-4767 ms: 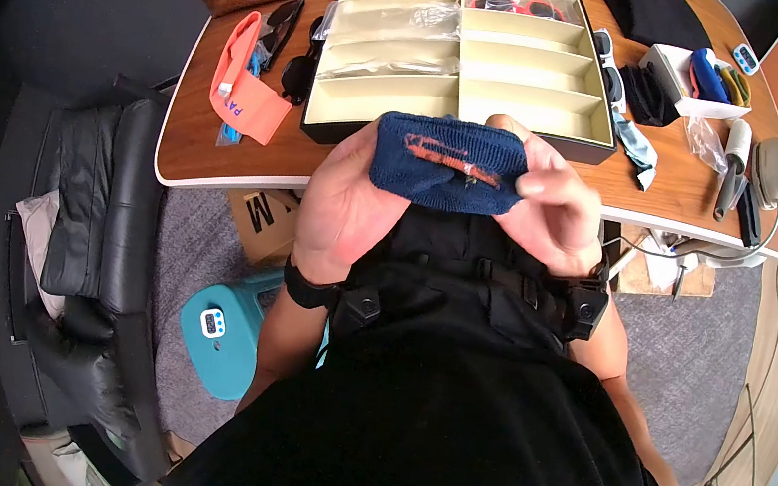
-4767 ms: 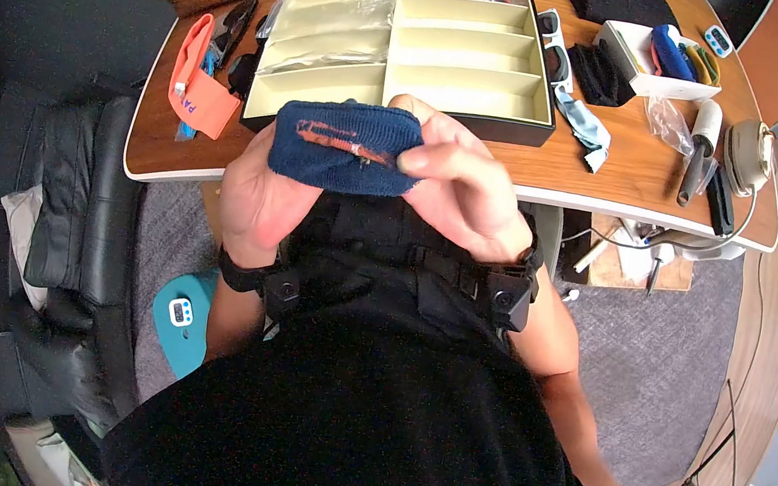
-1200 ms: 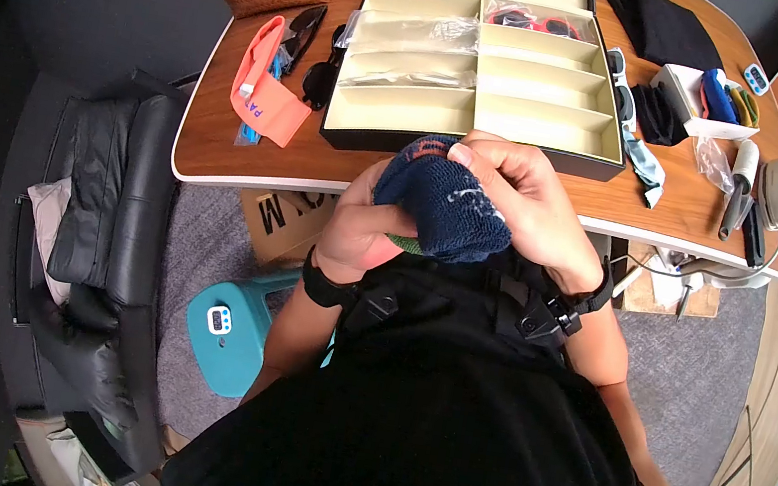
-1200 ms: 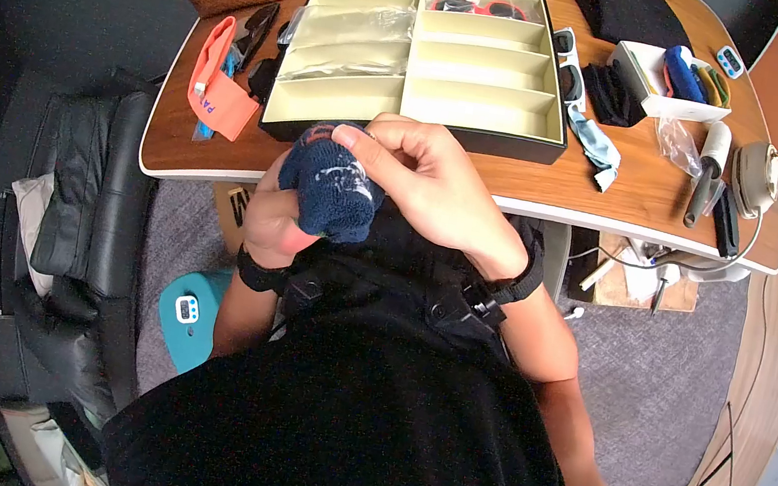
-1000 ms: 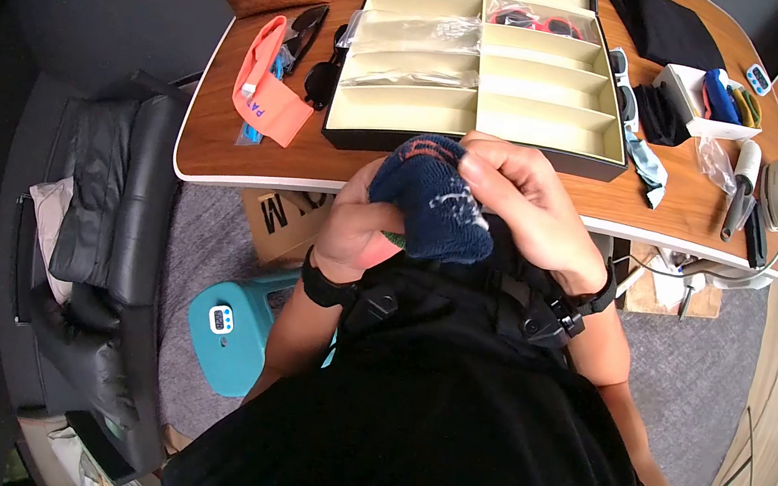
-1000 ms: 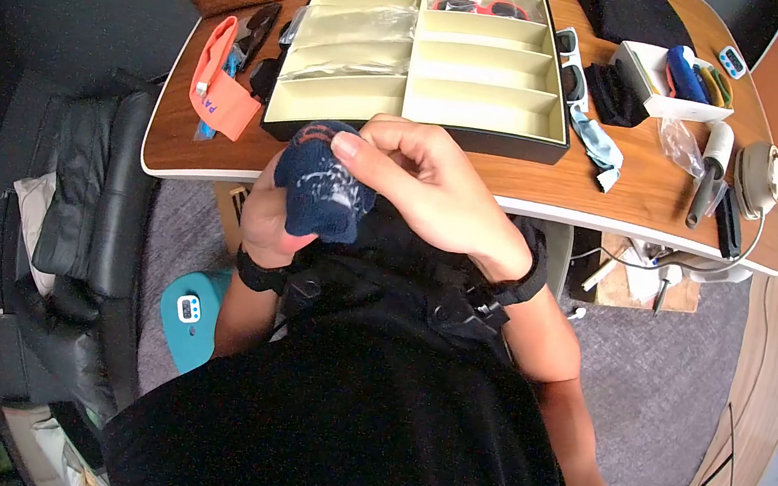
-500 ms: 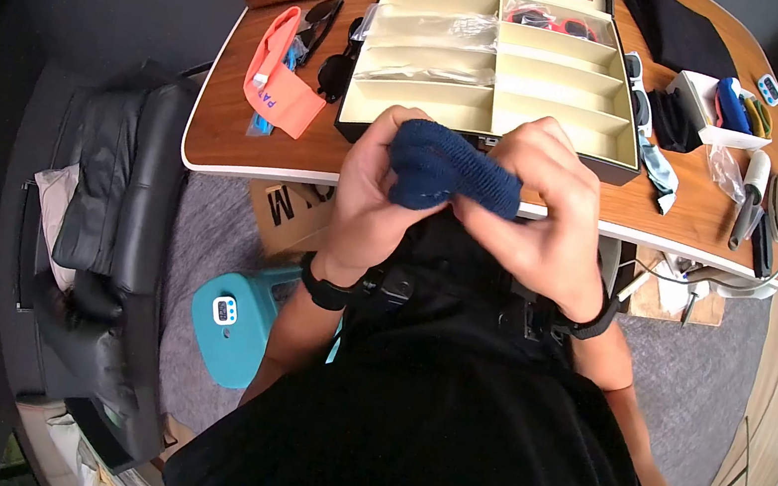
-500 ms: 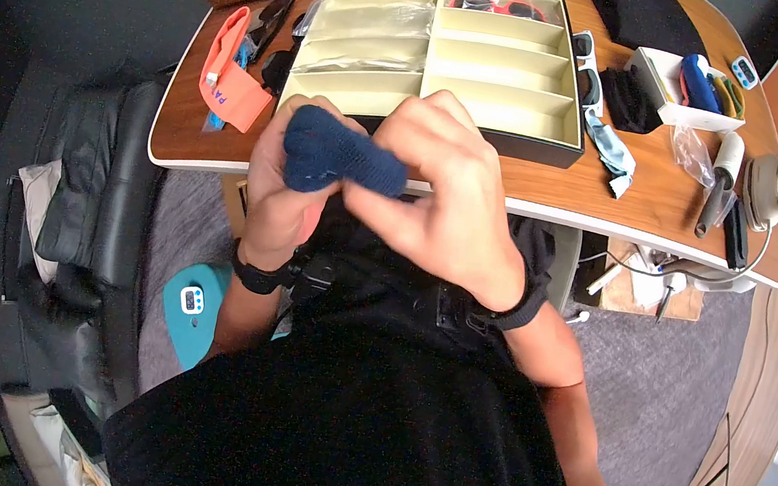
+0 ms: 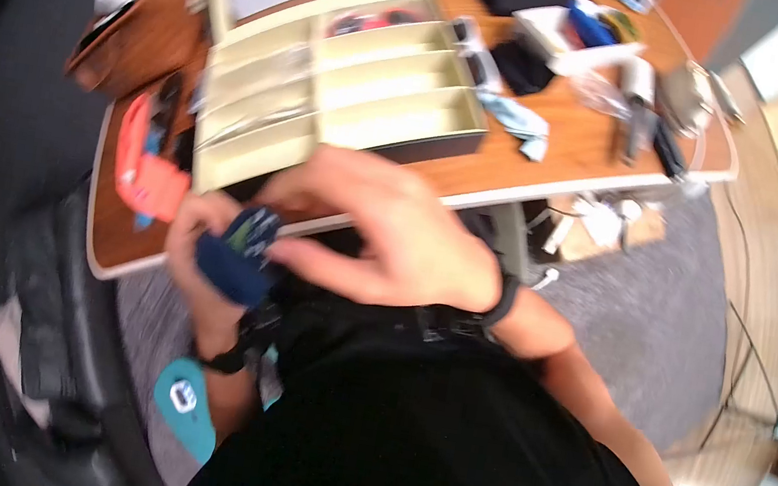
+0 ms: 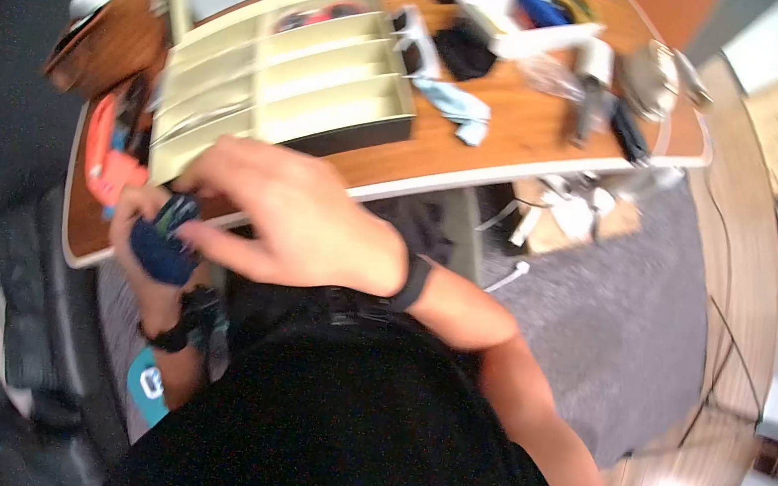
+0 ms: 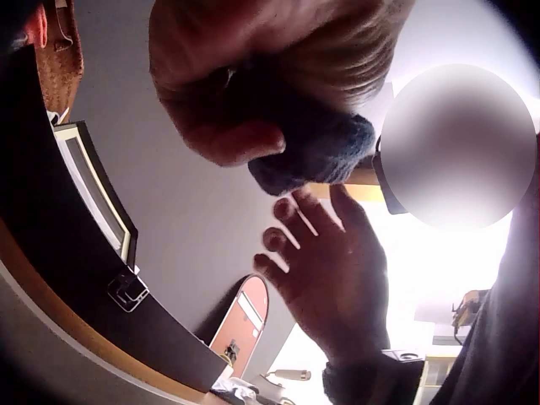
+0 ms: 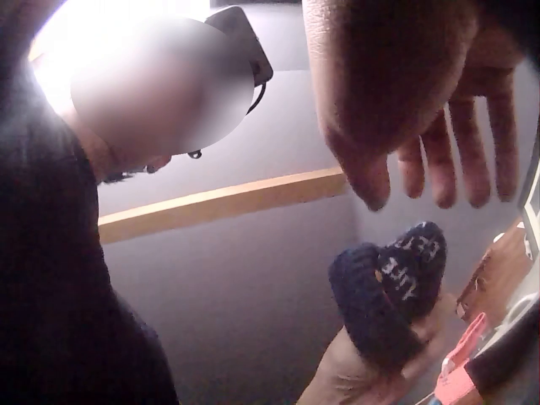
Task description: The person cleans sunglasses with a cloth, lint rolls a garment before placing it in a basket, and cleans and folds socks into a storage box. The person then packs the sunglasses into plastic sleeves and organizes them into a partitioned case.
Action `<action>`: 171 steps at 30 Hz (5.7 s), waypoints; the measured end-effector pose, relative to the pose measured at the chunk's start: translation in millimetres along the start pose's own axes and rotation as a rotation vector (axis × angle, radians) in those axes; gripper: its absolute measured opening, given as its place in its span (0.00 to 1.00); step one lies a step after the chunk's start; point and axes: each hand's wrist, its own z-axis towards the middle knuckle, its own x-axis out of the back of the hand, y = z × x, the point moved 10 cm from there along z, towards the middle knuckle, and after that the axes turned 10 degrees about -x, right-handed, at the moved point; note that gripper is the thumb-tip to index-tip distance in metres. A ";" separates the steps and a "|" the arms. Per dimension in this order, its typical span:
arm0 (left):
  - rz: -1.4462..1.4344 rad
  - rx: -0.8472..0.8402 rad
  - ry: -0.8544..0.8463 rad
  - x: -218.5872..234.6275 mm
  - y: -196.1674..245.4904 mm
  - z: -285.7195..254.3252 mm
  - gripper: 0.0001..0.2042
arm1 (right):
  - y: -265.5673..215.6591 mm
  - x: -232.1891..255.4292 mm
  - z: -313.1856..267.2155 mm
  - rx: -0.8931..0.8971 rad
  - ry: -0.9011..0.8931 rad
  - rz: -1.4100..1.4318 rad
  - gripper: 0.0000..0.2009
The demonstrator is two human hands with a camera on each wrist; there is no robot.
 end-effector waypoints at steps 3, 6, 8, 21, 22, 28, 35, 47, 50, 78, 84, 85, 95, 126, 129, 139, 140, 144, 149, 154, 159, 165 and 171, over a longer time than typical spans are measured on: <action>-0.112 0.162 -0.046 -10.6 -11.9 -1.7 0.16 | 2.0 -17.8 -6.3 0.044 -0.110 -0.078 0.11; -0.085 0.126 -0.131 -18.2 -2.0 -4.4 0.16 | 14.2 -22.6 -7.1 -0.043 -0.196 0.066 0.09; -0.278 0.246 -0.288 -32.8 -10.3 -14.1 0.14 | 17.6 -26.9 -8.0 -0.060 -0.244 0.110 0.09; -0.382 0.183 -0.320 -28.9 4.5 -14.0 0.15 | 26.8 -32.9 -9.2 -0.103 -0.365 0.280 0.08; -0.381 0.184 -0.319 -31.5 3.8 -15.1 0.15 | 25.6 -32.2 -9.4 -0.104 -0.374 0.324 0.09; -0.174 0.050 -0.139 -20.7 1.7 -11.0 0.14 | 23.4 -19.8 -4.8 -0.118 -0.236 0.063 0.12; -0.030 0.111 -0.172 -11.4 -12.3 -10.4 0.18 | 45.1 -33.5 -3.8 -0.316 -0.306 0.150 0.11; -0.375 0.067 -0.238 -17.8 -4.7 -4.6 0.14 | 46.8 -7.4 -3.1 -0.150 -0.027 -0.014 0.06; -0.632 0.187 -0.100 3.5 -8.9 -6.4 0.15 | 65.4 36.6 -7.7 -0.264 0.214 0.081 0.05; -0.931 0.545 -0.413 -30.9 -22.0 -44.7 0.22 | 71.2 1.4 -5.6 -0.376 -0.029 0.304 0.07; -1.066 0.655 -0.396 -33.2 -22.5 -47.5 0.29 | 77.8 0.0 -8.9 -0.478 -0.032 0.251 0.07; -1.106 0.681 -0.373 -32.7 -22.4 -46.4 0.28 | 76.2 4.1 -8.0 -0.445 0.010 0.205 0.07; -1.033 0.553 0.207 27.8 -50.1 -31.0 0.14 | 96.8 39.2 -13.7 -0.621 0.188 0.357 0.11; -0.516 0.426 -0.469 -57.5 -18.1 -23.7 0.12 | 72.1 26.1 18.3 -0.438 0.018 0.480 0.08; -0.590 0.529 -0.425 -55.7 -19.7 -27.9 0.13 | 82.6 26.8 15.5 -0.507 0.008 0.480 0.08; -0.652 0.488 -0.324 -67.6 -9.1 -17.0 0.11 | 79.4 16.0 17.9 -0.485 -0.010 0.567 0.08; -0.653 0.489 -0.323 -66.5 -10.9 -17.1 0.11 | 79.1 13.1 18.5 -0.486 -0.011 0.567 0.08; -0.504 0.619 -0.329 -60.5 -28.9 -25.5 0.14 | 76.8 5.5 18.8 -0.435 0.043 0.484 0.11; -0.596 0.681 -0.136 -50.7 -44.1 -32.5 0.20 | 76.8 6.6 10.4 -0.372 0.141 0.537 0.13; -0.540 0.590 -0.199 -57.2 -47.6 -32.3 0.14 | 53.4 9.2 10.4 -0.202 0.129 0.063 0.12; -0.607 0.649 -0.144 -54.3 -52.9 -36.7 0.14 | 36.1 -2.3 3.7 0.000 0.038 -0.068 0.17; -0.641 0.657 -0.134 -54.2 -45.5 -34.6 0.15 | 34.1 -4.7 1.9 0.013 -0.005 -0.121 0.17; -0.480 0.545 -0.219 -48.7 -43.5 -31.9 0.15 | 45.2 -2.4 2.5 -0.056 -0.073 0.025 0.16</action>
